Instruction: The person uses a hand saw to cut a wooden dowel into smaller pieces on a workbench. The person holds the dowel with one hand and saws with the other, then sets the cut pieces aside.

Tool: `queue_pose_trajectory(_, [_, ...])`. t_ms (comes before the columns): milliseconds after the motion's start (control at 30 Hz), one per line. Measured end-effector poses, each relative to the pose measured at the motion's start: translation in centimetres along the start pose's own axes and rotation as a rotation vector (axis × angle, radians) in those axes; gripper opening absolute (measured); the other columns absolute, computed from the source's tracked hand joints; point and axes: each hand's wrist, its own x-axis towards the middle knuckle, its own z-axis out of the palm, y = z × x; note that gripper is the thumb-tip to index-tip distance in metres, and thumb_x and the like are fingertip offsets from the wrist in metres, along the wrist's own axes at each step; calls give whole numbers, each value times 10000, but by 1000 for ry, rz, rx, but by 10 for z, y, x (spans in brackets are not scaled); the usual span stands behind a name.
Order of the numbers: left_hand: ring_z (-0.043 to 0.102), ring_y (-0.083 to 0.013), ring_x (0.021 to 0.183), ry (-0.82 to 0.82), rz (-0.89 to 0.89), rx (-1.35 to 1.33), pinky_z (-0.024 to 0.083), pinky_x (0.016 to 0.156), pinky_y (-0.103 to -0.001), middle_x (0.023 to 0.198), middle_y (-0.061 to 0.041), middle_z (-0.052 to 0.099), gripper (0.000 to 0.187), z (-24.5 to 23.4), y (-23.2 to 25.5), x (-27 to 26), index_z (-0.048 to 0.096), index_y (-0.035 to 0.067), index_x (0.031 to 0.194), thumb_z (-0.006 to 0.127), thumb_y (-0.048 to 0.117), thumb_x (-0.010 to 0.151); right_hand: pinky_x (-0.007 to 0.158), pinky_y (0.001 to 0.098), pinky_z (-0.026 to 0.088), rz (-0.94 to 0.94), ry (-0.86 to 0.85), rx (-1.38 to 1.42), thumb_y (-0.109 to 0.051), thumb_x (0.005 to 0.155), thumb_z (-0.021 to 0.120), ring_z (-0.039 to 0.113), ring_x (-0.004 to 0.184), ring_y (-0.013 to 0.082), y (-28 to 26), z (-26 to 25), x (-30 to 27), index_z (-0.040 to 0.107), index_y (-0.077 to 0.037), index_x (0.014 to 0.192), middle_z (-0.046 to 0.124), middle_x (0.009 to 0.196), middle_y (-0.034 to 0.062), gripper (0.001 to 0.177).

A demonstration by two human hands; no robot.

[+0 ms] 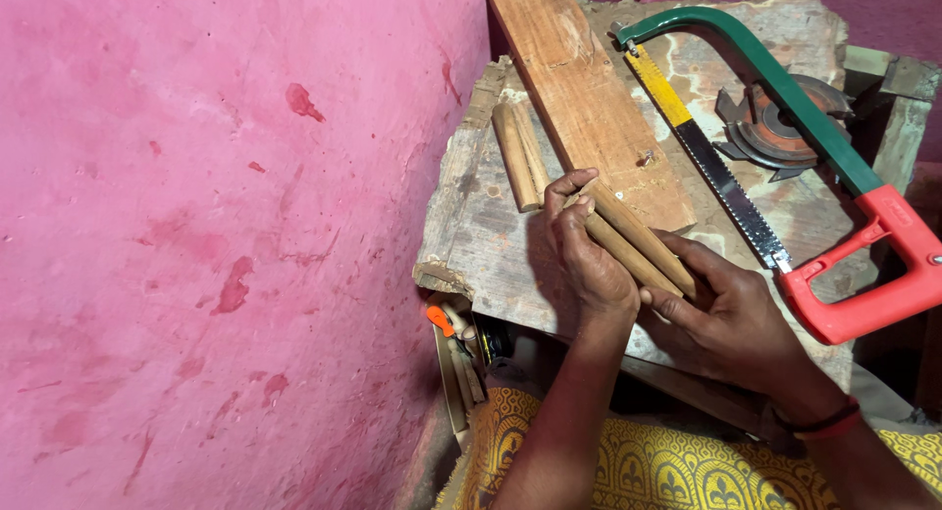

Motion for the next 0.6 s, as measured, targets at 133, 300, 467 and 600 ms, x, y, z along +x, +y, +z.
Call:
queue_pose_trajectory(133, [513, -216, 1147, -91, 52, 22, 363, 1099, -376, 1169, -109, 588, 321, -1, -4, 2, 600, 26, 1155, 463, 196, 920, 902, 293, 562, 80, -1, -114, -162, 855, 740, 678, 1062, 120, 4, -11, 3, 577, -25, 1404, 739, 1198, 84, 589])
queue_pose_trajectory(300, [523, -184, 1270, -302, 59, 134, 351, 1176, -358, 1289, -107, 599, 388, -7, -3, 9, 572, 36, 1278, 469, 179, 932, 883, 290, 537, 21, -7, -95, -161, 837, 758, 648, 1034, 106, 8, -31, 10, 606, -14, 1386, 724, 1167, 68, 588])
queue_pose_trajectory(467, [596, -172, 1051, -487, -18, 302, 499, 960, -341, 1311, -154, 646, 492, -17, 11, 18, 585, 48, 1394, 567, 185, 922, 857, 300, 556, 192, -79, -7, -145, 824, 736, 687, 946, 126, 0, -52, 11, 658, -24, 1357, 770, 1088, 63, 552])
queue_pose_trajectory(600, [499, -154, 675, -507, -169, 441, 451, 576, -335, 1243, -160, 686, 536, -22, 22, 22, 599, 111, 1380, 657, 233, 862, 846, 344, 586, 332, -128, 304, -158, 847, 689, 722, 924, 183, -10, -54, 7, 646, 27, 1336, 768, 1048, 117, 524])
